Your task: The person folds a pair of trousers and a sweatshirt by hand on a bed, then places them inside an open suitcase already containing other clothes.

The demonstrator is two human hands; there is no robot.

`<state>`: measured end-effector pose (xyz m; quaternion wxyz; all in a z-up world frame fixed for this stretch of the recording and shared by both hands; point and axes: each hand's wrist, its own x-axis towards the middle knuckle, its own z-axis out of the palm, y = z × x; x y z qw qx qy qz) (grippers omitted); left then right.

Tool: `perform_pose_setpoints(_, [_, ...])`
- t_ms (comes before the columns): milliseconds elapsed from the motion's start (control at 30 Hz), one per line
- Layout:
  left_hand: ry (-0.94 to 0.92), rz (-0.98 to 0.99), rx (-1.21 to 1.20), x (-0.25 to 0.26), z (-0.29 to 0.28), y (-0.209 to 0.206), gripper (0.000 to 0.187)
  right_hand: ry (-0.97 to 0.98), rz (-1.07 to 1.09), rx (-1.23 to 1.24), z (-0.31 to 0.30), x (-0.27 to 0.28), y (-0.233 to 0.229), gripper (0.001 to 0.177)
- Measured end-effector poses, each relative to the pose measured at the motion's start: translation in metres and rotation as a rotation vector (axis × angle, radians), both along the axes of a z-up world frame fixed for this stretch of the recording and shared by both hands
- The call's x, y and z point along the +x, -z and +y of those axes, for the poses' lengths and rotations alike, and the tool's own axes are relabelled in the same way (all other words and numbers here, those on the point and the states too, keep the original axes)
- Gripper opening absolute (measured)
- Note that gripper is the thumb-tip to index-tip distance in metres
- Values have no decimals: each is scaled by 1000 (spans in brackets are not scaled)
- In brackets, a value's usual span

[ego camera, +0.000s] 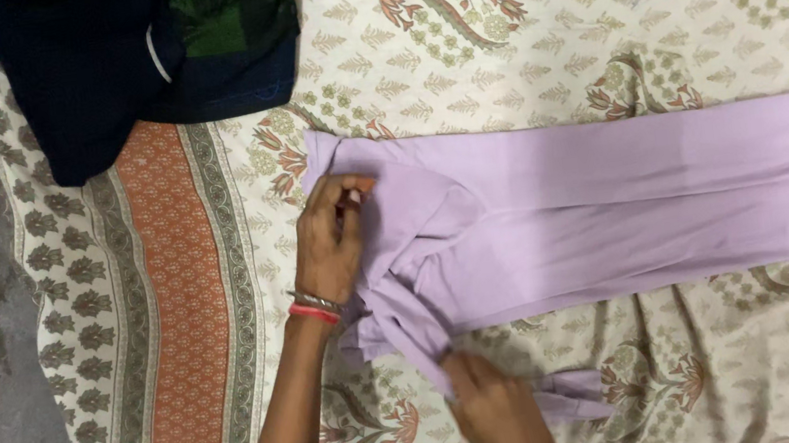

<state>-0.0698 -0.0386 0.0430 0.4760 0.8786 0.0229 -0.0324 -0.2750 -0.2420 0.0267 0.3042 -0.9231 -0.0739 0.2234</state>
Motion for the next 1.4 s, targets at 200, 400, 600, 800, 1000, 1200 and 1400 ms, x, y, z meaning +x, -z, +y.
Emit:
perform_pose_setpoints(200, [-44, -30, -61, 4, 13, 4, 27, -352, -190, 53, 10, -56, -20, 27])
perform_pose_setpoints(400, [-147, 134, -22, -16, 4, -10, 29, -470, -107, 35, 10, -63, -31, 21])
perform_pose_setpoints(600, [100, 218, -296, -22, -10, -9, 35, -619, 2, 83, -9, -53, -46, 21])
perform_pose_setpoints(800, [242, 419, -292, -9, -13, 13, 31, -119, 548, 432, -55, 23, -126, 26])
perform_pose_setpoints(1000, [210, 523, -183, -8, -10, 25, 52, 200, 486, -487, -130, 110, -182, 28])
perform_pose_setpoints(1200, [335, 378, -125, -6, -11, 24, 43, -193, 220, -487, -167, 51, -111, 45])
perform_pose_setpoints(1400, [381, 429, 67, -6, -24, 0, 30, -258, 488, -515, -174, 41, -57, 43])
